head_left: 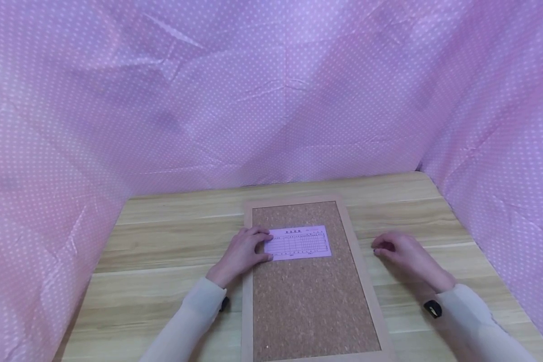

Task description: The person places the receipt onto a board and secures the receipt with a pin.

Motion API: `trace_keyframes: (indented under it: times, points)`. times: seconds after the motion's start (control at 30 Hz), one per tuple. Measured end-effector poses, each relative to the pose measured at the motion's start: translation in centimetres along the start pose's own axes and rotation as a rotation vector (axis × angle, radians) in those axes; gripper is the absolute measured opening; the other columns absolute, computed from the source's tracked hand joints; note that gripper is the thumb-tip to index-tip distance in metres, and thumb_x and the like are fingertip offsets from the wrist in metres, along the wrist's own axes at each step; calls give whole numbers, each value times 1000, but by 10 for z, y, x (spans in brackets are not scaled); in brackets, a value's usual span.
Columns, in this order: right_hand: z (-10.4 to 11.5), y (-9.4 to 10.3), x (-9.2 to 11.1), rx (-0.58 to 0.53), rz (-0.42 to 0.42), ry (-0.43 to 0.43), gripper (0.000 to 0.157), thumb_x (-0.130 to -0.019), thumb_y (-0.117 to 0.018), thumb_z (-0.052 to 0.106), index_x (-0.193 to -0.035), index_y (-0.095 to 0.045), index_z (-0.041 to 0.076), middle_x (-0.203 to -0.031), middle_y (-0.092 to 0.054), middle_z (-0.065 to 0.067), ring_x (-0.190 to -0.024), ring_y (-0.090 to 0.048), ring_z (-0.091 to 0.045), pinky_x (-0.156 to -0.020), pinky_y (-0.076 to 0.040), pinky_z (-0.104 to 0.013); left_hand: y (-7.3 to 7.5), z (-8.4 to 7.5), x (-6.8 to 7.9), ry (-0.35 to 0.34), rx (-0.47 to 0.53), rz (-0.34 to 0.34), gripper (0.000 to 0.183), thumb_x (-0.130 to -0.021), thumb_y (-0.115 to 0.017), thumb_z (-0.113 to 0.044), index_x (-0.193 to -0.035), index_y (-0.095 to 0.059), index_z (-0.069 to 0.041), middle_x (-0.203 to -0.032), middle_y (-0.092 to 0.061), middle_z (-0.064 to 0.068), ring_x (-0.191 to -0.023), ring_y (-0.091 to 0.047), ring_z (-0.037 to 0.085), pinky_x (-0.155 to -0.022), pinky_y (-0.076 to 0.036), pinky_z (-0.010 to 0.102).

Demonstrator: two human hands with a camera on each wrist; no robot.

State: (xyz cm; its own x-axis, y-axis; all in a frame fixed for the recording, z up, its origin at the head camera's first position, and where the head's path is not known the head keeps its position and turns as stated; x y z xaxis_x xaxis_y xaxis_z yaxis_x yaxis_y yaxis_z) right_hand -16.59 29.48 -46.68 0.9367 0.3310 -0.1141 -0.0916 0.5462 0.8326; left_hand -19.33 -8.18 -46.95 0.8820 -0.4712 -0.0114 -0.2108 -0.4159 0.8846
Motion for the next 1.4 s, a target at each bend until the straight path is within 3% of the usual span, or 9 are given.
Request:
trace_keyframes:
  times: [0.33, 0.67, 1.0, 1.17, 1.4]
  points:
    - [3, -5, -4, 33, 23, 13, 15, -87, -76, -2, -90, -76, 12, -95, -74, -3, -92, -70, -30, -85, -55, -52, 0, 0, 1, 8, 9, -3, 52, -84, -87, -27, -130, -71, -7, -140, -62, 8, -125, -53, 35, -102, -43, 54]
    - [3, -3, -4, -1, 35, -12, 13, -91, -75, 4, -89, -75, 17, -89, -73, 4, -88, -68, -15, -81, -56, -40, 0, -2, 0, 2, -2, 4, 53, -84, -87, -27, -130, -70, -6, -141, -61, 9, -123, -53, 34, -102, -43, 52]
    - [27, 7, -6, -52, -68, 59, 16, -91, -74, -1, -101, -77, 12, -99, -77, 0, -92, -72, -22, -82, -59, -38, 0, -2, 0, -8, -7, 7, 53, -85, -87, -28, -130, -70, -6, -140, -61, 10, -123, -54, 33, -102, -44, 51]
    - [44, 11, -11, -70, -139, 99, 15, -91, -75, -2, -101, -77, 10, -97, -78, -1, -89, -72, -17, -79, -59, -33, -1, 0, 0, 6, 2, 9, 53, -85, -86, -27, -130, -70, -6, -140, -61, 9, -121, -53, 32, -101, -44, 49]
    - [58, 9, -20, -113, -151, 56, 11, -94, -74, 4, -102, -78, 10, -98, -78, -1, -87, -68, -8, -75, -57, -27, 0, -1, 1, 21, 7, 14, 53, -86, -86, -28, -131, -70, -7, -141, -61, 7, -123, -53, 32, -101, -44, 49]
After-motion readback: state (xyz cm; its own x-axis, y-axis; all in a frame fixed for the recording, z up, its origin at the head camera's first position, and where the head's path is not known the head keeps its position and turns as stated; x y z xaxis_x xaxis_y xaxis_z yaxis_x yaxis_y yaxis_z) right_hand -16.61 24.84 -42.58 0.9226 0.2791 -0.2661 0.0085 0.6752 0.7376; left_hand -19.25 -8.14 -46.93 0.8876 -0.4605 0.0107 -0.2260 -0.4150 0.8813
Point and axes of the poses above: each hand's wrist, its own x-axis away from the middle knuckle, its own y-axis out of the back of the hand, z = x × y, the point moved 7 cm from there along -x, towards the middle knuckle
